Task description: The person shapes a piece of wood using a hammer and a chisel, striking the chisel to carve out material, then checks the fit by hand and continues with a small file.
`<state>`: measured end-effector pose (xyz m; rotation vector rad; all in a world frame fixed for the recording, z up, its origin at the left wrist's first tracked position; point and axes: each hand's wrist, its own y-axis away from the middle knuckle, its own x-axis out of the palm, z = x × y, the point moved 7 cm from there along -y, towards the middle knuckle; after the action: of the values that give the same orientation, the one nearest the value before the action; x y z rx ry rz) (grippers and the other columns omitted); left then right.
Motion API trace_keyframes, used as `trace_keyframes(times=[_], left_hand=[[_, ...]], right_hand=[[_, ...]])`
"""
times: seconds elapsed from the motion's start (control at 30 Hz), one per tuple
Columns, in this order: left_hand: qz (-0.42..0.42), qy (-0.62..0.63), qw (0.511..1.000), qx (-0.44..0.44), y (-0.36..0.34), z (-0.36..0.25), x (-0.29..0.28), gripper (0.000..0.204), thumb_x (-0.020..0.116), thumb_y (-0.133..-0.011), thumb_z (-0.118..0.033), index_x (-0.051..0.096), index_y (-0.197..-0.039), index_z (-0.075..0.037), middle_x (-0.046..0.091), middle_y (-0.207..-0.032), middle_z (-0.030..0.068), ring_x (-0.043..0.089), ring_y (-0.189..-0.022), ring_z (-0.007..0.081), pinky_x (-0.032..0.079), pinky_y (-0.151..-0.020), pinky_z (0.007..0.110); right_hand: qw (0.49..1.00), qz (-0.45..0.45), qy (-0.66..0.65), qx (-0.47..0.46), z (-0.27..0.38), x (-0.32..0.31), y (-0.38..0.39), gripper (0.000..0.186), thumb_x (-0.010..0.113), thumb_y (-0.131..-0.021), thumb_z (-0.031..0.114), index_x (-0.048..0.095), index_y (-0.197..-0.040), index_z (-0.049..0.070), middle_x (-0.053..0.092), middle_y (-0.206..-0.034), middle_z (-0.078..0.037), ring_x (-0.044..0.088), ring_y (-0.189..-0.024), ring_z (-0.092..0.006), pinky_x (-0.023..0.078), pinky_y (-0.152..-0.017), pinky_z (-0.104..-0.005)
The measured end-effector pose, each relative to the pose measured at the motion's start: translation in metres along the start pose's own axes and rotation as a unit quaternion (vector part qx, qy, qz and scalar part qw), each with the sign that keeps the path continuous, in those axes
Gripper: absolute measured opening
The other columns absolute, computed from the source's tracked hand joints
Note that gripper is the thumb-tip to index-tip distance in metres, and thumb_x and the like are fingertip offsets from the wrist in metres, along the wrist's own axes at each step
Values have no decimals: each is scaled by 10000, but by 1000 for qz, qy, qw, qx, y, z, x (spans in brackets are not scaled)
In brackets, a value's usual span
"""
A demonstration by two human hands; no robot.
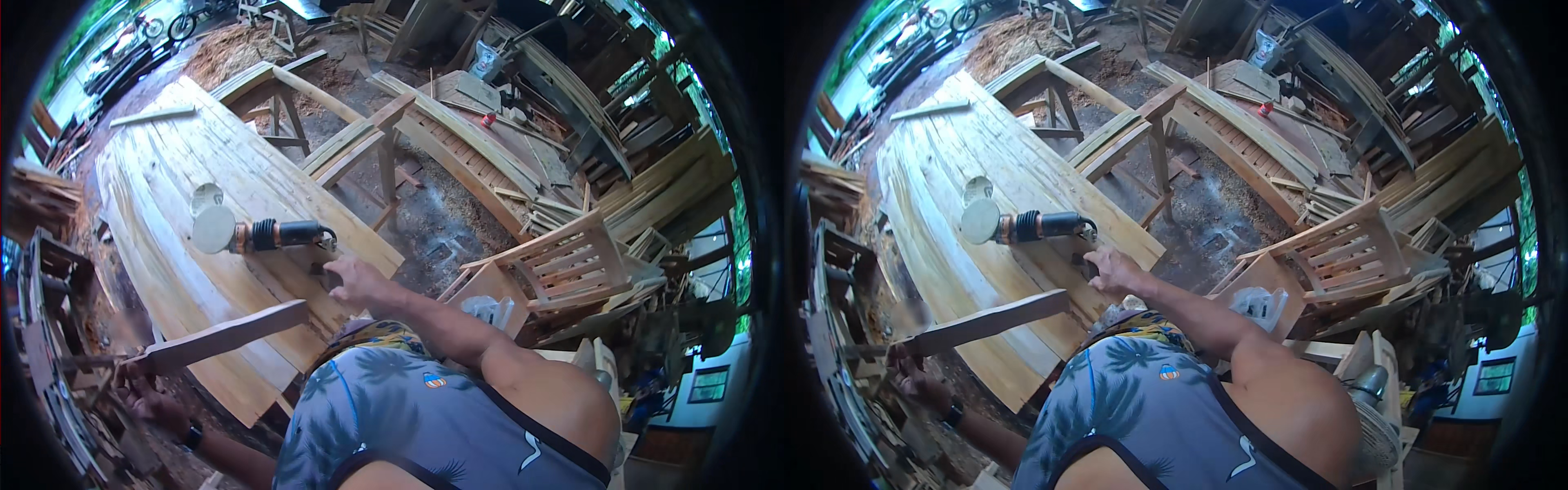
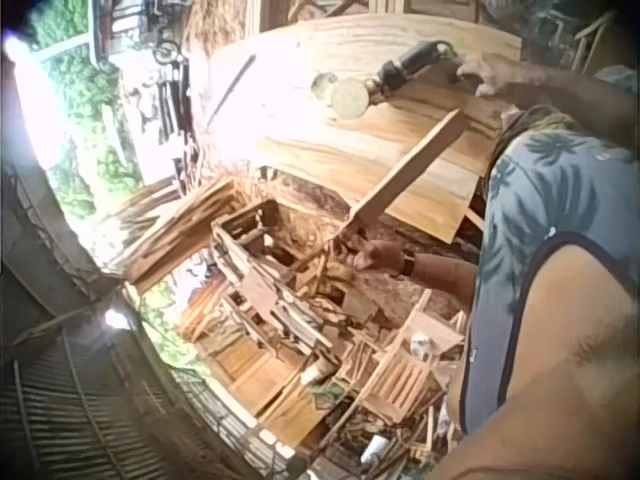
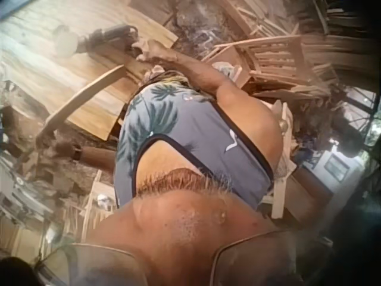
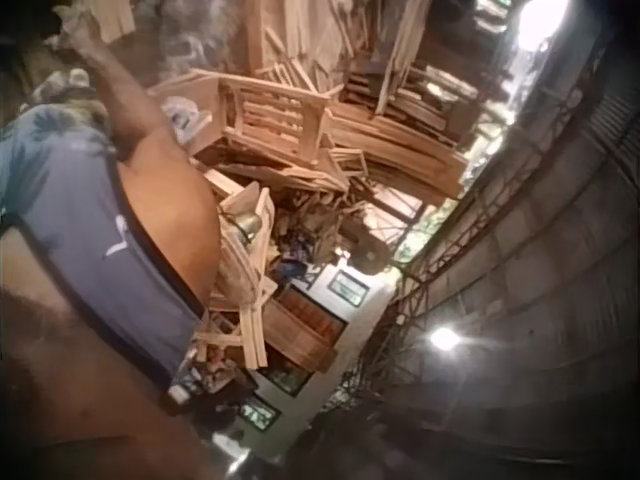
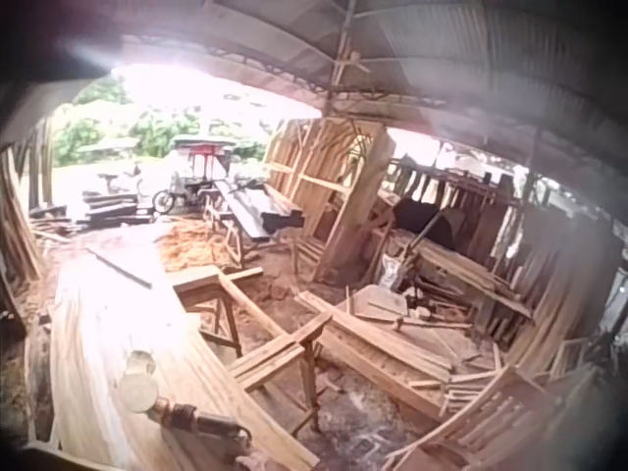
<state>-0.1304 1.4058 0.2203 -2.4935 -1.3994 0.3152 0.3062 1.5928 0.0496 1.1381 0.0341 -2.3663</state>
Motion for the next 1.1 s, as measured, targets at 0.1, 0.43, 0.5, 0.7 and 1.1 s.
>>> trace_keyframes(times=[0.1,0.43,0.5,0.7,1.1], left_hand=[[96,-359,844,388,23,-47,37,334,651,-985,-161,579,-1253,23,635,-1203,153,657,-1045,232,568,-859,354],[238,137,962,-5,94,-130,169,575,741,-763,132,535,-1287,14,700,-1083,169,675,-1048,246,558,-902,348],[247,139,958,40,92,-129,176,495,752,-780,108,576,-1233,12,702,-1061,138,680,-1013,229,565,-878,346],[231,69,953,186,91,-166,177,370,759,-892,-122,599,-1216,-45,729,-1034,122,699,-968,180,560,-837,361],[115,129,985,14,78,-106,116,383,705,-882,10,585,-1244,-20,725,-975,83,681,-902,130,550,-825,313]], right_hand=[[996,-36,-12,-83,29,-12,7,579,774,-778,261,617,-1288,36,612,-1227,-201,586,-1176,-387,475,-1033,-457],[920,47,-297,-252,166,-38,27,686,855,-774,200,525,-1353,35,648,-1202,-189,637,-1136,-334,500,-972,-407],[929,30,-299,-217,163,-25,18,519,842,-805,203,581,-1218,27,705,-1024,-170,706,-975,-286,542,-836,-388],[919,75,-283,-262,183,-29,26,370,826,-823,179,641,-1102,22,726,-934,-102,698,-830,-181,563,-748,-358],[886,236,-327,-228,220,39,22,440,833,-827,229,642,-1173,35,744,-1008,-113,716,-982,-199,581,-888,-397]])
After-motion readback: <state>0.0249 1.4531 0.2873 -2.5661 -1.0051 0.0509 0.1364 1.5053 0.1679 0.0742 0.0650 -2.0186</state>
